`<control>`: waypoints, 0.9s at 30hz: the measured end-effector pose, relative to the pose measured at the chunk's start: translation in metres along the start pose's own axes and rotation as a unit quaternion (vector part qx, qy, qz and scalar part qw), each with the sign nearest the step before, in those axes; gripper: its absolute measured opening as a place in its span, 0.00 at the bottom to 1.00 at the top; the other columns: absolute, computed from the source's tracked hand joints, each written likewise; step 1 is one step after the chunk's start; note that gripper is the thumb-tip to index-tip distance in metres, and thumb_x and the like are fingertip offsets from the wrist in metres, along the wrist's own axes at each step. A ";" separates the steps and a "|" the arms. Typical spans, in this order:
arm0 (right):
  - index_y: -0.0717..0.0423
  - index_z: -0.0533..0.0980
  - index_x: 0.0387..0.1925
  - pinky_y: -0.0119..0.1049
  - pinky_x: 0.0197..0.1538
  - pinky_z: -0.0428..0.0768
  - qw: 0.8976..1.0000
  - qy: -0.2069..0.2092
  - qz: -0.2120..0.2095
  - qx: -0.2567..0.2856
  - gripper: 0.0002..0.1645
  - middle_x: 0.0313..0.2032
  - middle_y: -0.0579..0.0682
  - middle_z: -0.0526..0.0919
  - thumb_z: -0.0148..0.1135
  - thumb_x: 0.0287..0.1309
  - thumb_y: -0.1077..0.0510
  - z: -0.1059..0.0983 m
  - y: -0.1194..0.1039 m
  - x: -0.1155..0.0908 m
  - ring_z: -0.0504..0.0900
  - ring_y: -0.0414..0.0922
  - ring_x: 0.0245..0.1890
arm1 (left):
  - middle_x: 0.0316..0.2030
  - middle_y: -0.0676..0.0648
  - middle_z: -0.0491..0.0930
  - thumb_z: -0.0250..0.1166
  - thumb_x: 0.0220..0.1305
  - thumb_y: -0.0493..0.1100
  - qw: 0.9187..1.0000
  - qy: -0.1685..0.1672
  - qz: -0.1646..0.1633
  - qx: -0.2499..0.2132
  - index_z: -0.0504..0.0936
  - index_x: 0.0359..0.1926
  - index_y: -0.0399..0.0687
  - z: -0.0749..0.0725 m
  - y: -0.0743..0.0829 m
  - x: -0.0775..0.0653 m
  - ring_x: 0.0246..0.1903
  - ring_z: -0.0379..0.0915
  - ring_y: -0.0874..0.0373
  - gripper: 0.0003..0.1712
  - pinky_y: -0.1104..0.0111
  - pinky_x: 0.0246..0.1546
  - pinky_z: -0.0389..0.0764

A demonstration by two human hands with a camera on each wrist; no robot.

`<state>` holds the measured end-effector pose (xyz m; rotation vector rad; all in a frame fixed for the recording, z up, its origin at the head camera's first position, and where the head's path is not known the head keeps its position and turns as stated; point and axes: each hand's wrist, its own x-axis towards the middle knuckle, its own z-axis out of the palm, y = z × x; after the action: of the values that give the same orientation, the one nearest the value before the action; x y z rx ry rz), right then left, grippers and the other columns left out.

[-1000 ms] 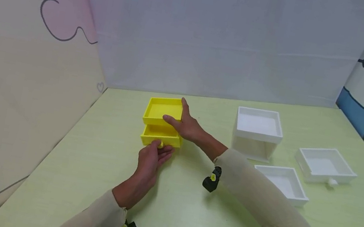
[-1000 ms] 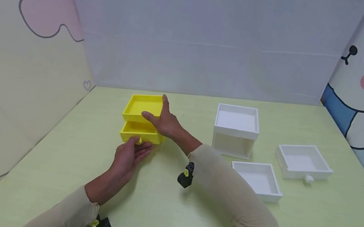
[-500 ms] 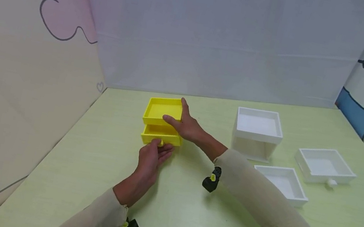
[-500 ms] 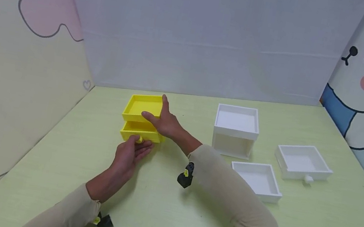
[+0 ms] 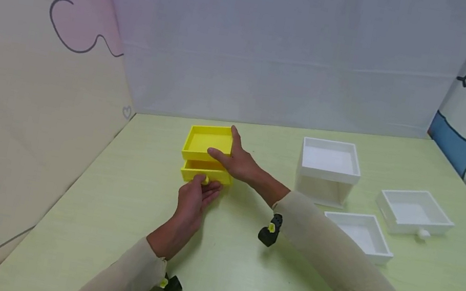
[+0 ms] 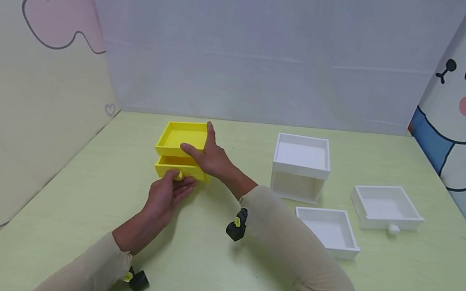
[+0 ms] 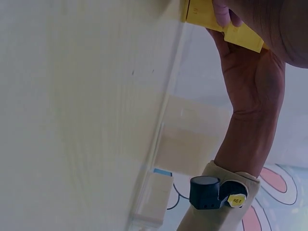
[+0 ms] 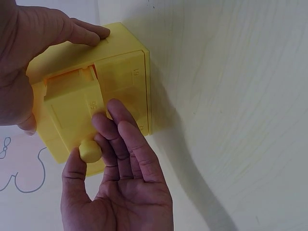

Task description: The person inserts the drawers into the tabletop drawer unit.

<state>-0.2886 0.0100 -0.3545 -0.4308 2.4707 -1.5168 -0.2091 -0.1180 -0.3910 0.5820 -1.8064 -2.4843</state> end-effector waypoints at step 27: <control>0.46 0.29 0.78 0.49 0.63 0.67 1.000 0.000 -0.008 -0.006 0.60 0.60 0.57 0.66 0.56 0.65 0.35 -0.001 -0.001 0.000 0.70 0.53 0.55 | 0.38 0.42 0.84 0.49 0.75 0.44 1.000 0.004 -0.010 -0.015 0.75 0.52 0.33 0.006 0.005 0.010 0.41 0.82 0.52 0.18 0.61 0.53 0.79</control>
<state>-0.2888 0.0104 -0.3537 -0.4526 2.4831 -1.5098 -0.2210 -0.1166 -0.3872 0.6095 -1.7652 -2.5144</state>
